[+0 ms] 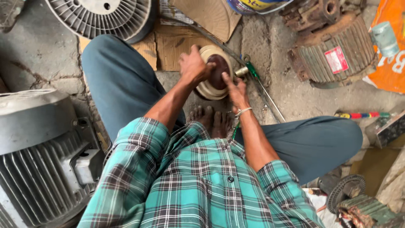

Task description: The person disassembles an electric motor component, using a screwdriver to remove screws and separate the housing from the internal rotor. They manipulate the parts by hand, inspecting the internal windings and shaft.

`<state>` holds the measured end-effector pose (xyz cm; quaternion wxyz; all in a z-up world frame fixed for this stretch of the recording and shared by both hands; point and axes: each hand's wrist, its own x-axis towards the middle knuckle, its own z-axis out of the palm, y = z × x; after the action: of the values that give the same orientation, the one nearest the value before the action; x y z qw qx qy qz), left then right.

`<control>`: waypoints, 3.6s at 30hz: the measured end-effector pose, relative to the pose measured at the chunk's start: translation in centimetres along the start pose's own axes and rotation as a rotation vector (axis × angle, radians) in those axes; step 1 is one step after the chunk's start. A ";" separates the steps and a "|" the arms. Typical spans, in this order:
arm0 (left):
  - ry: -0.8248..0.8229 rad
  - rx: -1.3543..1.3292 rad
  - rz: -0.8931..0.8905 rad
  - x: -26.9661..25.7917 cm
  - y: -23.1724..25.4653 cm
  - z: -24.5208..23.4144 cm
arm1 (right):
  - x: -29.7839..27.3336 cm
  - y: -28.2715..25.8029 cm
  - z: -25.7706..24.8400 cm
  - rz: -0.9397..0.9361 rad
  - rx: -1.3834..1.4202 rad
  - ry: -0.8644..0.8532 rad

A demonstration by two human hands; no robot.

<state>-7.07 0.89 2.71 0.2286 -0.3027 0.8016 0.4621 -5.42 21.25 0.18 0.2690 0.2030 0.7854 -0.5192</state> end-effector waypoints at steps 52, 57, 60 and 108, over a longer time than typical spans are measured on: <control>-0.124 -1.004 0.119 -3.5 -6.5 -1.2 | -7.4 -7.7 0.8 -0.451 -0.713 -0.059; -0.106 -0.922 0.111 -3.6 -6.6 -1.7 | -6.9 -8.5 0.3 -0.404 -0.584 0.015; -0.081 -0.844 0.171 -3.6 -6.8 -1.8 | -6.2 -8.3 0.0 -0.417 -0.564 0.047; 0.023 -0.036 0.223 2.1 -8.8 0.0 | -2.6 -1.6 4.8 -0.352 -0.801 -0.151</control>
<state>-2.40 -3.17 -3.94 0.1611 -0.2213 0.8245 0.4953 -3.31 16.13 1.43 0.2906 -0.0927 0.9254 -0.2250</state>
